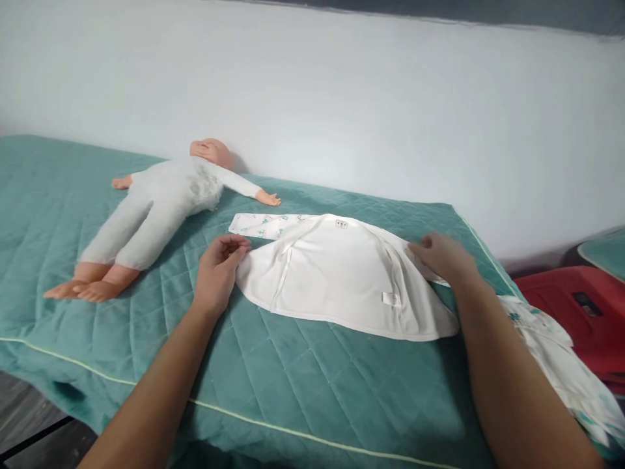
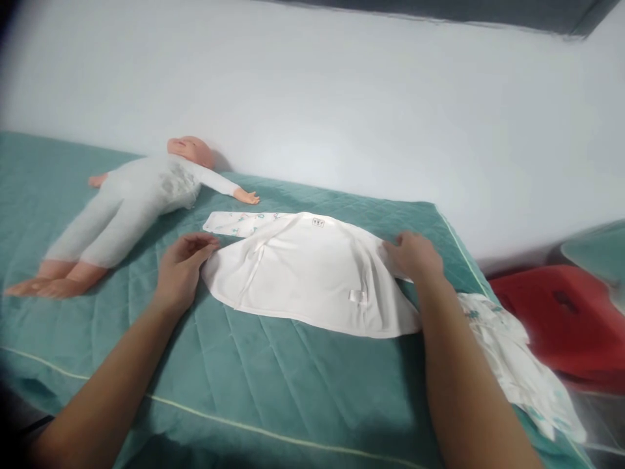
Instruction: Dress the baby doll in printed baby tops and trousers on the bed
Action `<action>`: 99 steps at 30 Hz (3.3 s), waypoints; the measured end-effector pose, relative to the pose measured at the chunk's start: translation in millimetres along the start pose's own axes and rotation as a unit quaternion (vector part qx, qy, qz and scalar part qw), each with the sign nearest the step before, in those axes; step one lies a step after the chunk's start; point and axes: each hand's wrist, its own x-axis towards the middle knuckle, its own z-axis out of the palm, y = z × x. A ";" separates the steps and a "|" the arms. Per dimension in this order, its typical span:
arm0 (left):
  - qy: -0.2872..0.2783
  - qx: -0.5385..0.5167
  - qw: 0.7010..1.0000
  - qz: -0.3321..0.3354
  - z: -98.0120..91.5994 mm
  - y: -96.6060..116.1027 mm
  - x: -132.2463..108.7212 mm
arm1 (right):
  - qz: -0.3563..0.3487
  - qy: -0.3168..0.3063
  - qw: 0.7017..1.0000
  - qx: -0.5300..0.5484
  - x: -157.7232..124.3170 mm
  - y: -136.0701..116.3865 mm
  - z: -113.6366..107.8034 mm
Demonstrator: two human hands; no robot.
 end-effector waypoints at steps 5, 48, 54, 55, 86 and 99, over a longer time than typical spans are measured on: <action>0.004 0.019 1.000 -0.015 -0.5 1.2 -2.0 | -0.011 -0.125 0.992 -0.013 0.5 50.0 0.2; -0.016 0.150 0.988 -0.018 2.1 9.8 -8.2 | -0.205 0.123 0.959 0.151 -59.0 -49.3 19.7; -0.018 0.152 0.988 -0.010 2.2 9.9 -8.1 | -0.294 -0.062 0.943 0.142 -101.5 -95.2 39.8; -0.018 0.151 0.988 -0.011 2.2 10.1 -8.1 | -0.306 -0.088 0.941 0.119 -106.1 -100.3 44.6; -0.051 0.076 0.996 -0.022 1.5 3.5 -2.4 | -0.397 -0.115 0.911 0.017 -116.6 -205.1 82.6; -0.051 0.086 0.995 -0.016 0.3 3.3 -4.3 | -0.368 -0.115 0.922 0.030 -122.5 -198.6 80.1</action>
